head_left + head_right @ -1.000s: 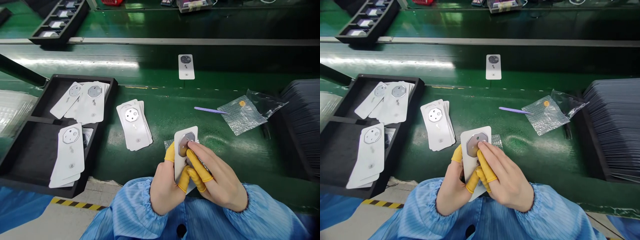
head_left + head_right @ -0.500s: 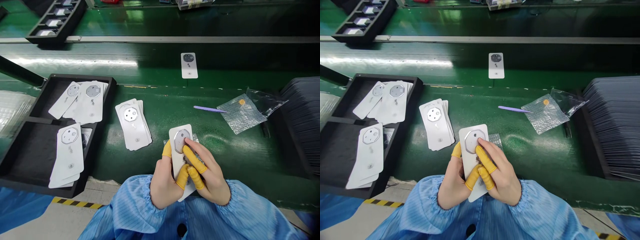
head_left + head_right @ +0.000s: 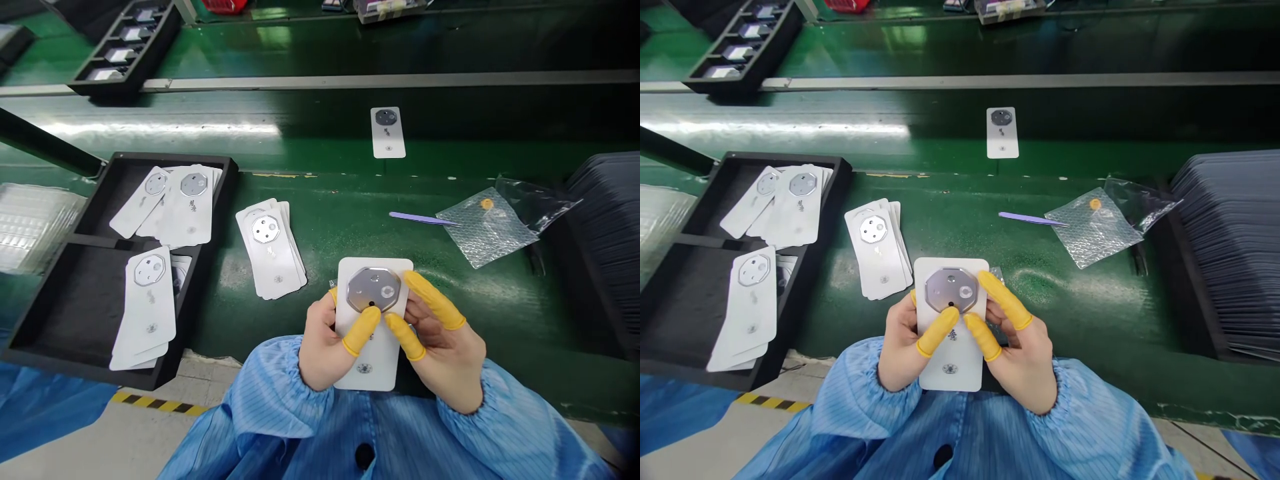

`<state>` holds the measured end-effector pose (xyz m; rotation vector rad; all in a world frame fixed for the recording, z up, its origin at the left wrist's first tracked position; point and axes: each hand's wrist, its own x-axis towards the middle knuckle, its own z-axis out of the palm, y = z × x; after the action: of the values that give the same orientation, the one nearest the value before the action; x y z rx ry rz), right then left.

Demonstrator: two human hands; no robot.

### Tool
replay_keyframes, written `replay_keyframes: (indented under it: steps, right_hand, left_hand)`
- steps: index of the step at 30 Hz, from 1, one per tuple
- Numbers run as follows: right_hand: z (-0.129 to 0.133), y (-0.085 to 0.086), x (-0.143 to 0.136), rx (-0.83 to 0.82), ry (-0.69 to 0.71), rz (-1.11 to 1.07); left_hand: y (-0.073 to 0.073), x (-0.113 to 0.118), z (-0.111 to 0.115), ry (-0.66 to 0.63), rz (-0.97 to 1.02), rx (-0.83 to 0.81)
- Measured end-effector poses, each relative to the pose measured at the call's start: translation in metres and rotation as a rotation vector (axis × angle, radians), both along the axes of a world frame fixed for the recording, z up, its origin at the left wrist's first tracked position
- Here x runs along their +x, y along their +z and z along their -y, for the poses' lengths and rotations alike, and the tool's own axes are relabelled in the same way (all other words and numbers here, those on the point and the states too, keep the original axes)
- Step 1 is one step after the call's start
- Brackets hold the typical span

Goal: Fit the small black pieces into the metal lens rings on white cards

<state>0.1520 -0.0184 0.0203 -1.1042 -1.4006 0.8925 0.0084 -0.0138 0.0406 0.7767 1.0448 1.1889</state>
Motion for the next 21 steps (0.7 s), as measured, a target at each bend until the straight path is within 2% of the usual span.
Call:
replay_keyframes:
  steps: [10,15,19,21]
  right_hand:
    - [-0.002,-0.003,-0.001,0.014,0.069,0.063]
    - [-0.004,-0.005,-0.005,-0.045,0.147,0.008]
    - [-0.009,-0.006,-0.004,-0.143,0.236,-0.094]
    - [-0.011,-0.009,0.004,-0.138,0.223,-0.010]
  left_hand:
    - [0.001,-0.004,0.000,0.104,-0.021,0.068]
    - [-0.003,-0.002,0.002,0.194,-0.144,0.087]
    - [-0.011,-0.008,-0.003,0.239,-0.193,0.002]
    - [-0.015,-0.016,-0.008,0.251,-0.190,-0.092]
